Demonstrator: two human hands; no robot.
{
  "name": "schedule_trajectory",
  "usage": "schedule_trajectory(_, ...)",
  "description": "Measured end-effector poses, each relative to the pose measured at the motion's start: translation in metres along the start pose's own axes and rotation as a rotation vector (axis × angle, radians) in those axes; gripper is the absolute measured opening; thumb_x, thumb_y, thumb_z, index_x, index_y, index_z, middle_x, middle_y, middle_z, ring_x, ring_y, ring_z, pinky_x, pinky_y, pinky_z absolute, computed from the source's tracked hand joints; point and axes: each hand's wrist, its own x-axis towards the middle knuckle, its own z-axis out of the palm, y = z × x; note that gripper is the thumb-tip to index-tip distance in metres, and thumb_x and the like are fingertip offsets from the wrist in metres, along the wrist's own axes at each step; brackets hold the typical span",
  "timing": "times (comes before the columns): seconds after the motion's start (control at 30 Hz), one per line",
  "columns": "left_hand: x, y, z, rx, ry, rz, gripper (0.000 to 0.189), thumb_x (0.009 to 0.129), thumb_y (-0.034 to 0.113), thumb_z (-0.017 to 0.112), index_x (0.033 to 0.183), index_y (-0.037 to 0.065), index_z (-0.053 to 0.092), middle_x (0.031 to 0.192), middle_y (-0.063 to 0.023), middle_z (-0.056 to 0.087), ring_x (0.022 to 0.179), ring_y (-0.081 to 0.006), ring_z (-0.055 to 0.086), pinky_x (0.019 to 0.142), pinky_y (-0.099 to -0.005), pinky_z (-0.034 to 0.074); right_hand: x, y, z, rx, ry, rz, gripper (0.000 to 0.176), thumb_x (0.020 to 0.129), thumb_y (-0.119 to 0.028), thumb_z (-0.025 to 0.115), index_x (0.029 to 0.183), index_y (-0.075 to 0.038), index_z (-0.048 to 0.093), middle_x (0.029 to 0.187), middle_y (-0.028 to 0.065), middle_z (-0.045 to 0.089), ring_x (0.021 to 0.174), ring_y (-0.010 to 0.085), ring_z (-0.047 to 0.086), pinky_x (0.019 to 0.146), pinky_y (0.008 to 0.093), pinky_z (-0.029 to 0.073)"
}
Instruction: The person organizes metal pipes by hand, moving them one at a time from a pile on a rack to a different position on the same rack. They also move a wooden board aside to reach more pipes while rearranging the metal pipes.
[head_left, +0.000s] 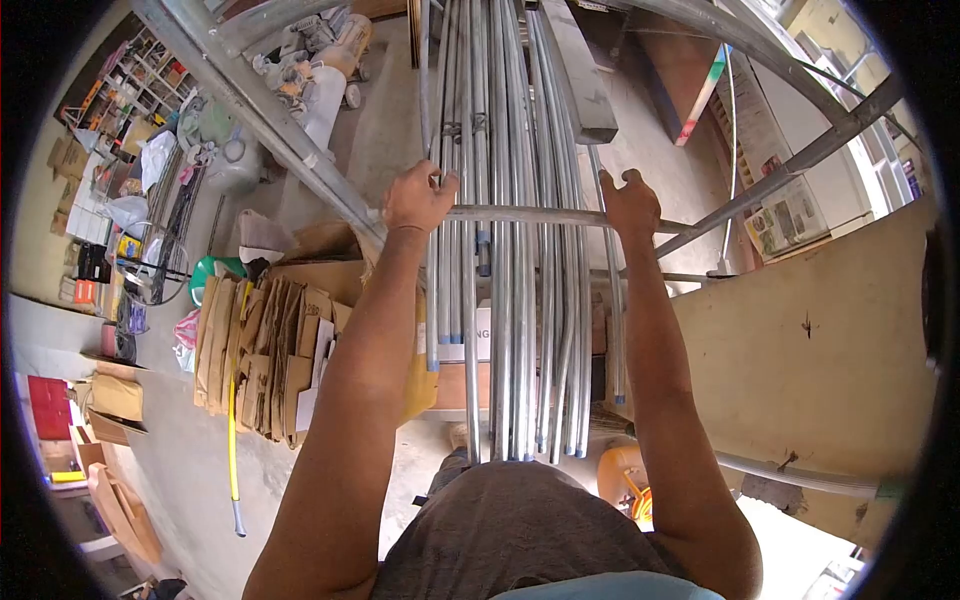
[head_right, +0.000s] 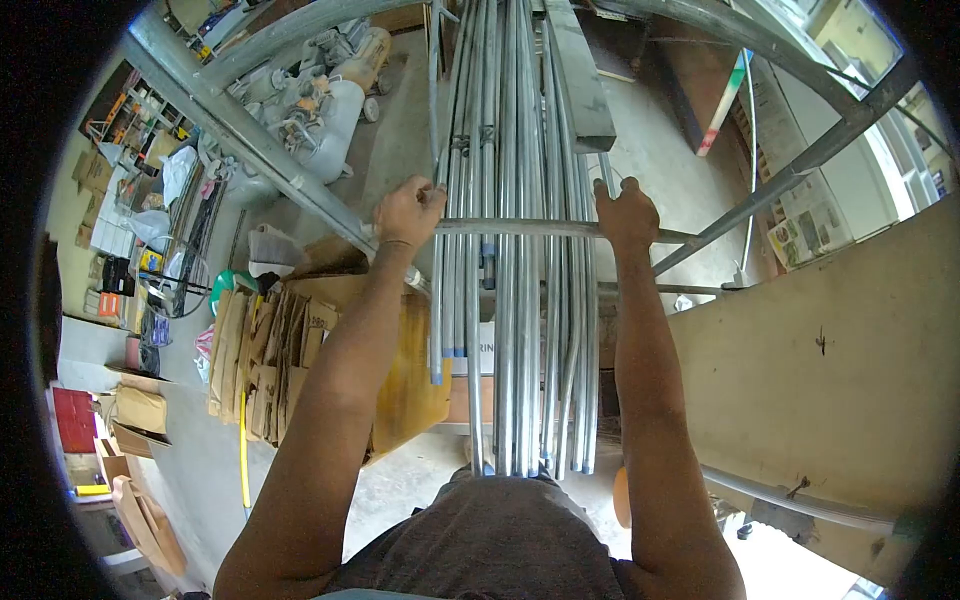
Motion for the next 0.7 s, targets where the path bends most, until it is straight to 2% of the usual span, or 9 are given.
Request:
schedule_trajectory(0.2, 0.0035, 0.0001, -0.0007, 0.014, -0.144, -0.104, 0.041, 0.078, 0.042, 0.065, 0.102, 0.009, 0.067, 0.089, -0.0160, 0.069, 0.091, -0.0332, 0.066, 0.085, -0.0441, 0.049, -0.0002, 0.0019, 0.0034, -0.017, -0.011, 0.004, 0.057, 0.084, -0.050, 0.056, 0.106, 0.002, 0.061, 0.091, 0.0262, 0.067, 0.090, 0.0401, 0.066, 0.082, 0.0471, 0.051)
schedule_trajectory(0.3, 0.0078, -0.0019, 0.0009, 0.086, -0.191, -0.076, 0.045, 0.078, 0.043, 0.065, 0.105, 0.007, 0.067, 0.091, -0.0178, 0.069, 0.094, -0.0338, 0.065, 0.087, -0.0443, 0.048, -0.0022, 0.0020, 0.0023, -0.016, -0.002, -0.008, 0.057, 0.085, -0.051, 0.055, 0.106, 0.002, 0.061, 0.092, 0.0262, 0.066, 0.090, 0.0403, 0.066, 0.082, 0.0475, 0.050)
schedule_trajectory(0.47, 0.0054, 0.0035, -0.0066, 0.020, -0.190, -0.117, 0.045, 0.078, 0.043, 0.065, 0.104, 0.005, 0.067, 0.092, -0.0182, 0.069, 0.094, -0.0349, 0.065, 0.088, -0.0448, 0.047, -0.0025, 0.0016, 0.0019, 0.000, 0.038, -0.034, 0.056, 0.085, -0.050, 0.056, 0.103, 0.002, 0.061, 0.088, 0.0251, 0.067, 0.085, 0.0406, 0.066, 0.078, 0.0473, 0.051)
schedule_trajectory(0.7, 0.0070, 0.0033, -0.0044, 0.047, -0.213, -0.144, 0.044, 0.078, 0.043, 0.066, 0.103, 0.007, 0.068, 0.094, -0.0190, 0.069, 0.096, -0.0353, 0.064, 0.091, -0.0446, 0.046, -0.0032, 0.0017, 0.0025, 0.074, 0.036, -0.029, 0.058, 0.086, -0.053, 0.053, 0.100, 0.003, 0.060, 0.088, 0.0265, 0.066, 0.086, 0.0401, 0.065, 0.078, 0.0475, 0.051)
